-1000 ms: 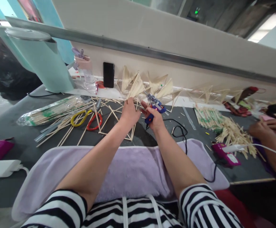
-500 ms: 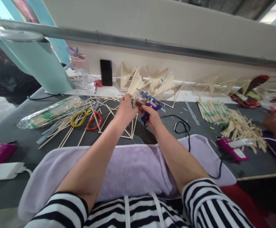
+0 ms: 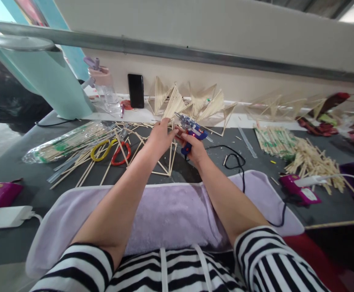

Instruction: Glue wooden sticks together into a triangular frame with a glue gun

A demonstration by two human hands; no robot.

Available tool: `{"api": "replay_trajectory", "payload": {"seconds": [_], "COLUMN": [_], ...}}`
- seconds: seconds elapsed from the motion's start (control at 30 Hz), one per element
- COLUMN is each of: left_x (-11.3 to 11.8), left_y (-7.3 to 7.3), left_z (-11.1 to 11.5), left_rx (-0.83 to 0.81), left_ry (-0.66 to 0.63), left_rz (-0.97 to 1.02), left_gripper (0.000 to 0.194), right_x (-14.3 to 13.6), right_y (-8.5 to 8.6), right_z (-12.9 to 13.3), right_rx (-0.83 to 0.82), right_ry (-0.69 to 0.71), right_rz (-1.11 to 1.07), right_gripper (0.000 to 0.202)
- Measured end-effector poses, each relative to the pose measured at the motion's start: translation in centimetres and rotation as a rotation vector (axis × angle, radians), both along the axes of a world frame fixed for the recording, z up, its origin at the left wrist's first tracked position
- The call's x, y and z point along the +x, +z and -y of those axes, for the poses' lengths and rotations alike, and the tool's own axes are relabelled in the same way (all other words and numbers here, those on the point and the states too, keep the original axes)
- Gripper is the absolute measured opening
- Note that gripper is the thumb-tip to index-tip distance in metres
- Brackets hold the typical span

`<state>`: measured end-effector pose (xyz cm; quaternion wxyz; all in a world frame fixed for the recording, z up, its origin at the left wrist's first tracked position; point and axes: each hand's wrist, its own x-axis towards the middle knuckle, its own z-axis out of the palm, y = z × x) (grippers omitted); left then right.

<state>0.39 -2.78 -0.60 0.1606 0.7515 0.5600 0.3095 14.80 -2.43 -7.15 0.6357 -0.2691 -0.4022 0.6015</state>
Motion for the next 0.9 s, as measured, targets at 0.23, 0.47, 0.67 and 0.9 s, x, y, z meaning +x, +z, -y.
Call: {"api": "replay_trajectory", "payload": {"seconds": [0.23,0.47,0.67,0.9], "left_x": [0.05,-0.22,-0.42,-0.49], "left_y": [0.08,0.59,0.67,0.74], "left_z": [-0.07,-0.03,-0.05,-0.3], "left_rx": [0.007,-0.003,0.018,0.017], "left_ry": [0.005,-0.019,-0.016,-0.006], "left_rz": [-0.002,-0.057,-0.07,-0.083], "left_gripper": [0.045,0.045,0.043,0.042], "right_x": [0.0,-0.16,-0.31,-0.42], "right_y": [-0.37,-0.59,-0.23,-0.06], "right_z": [-0.07,-0.17,0.1,0.35], "right_rx": [0.02,0.02,0.016,-0.004], "right_ry": [-0.013,-0.019,-0.019,-0.034], "right_rz": [0.001,-0.026,-0.016,-0.019], "right_gripper": [0.03,0.024,0.022,0.029]}}
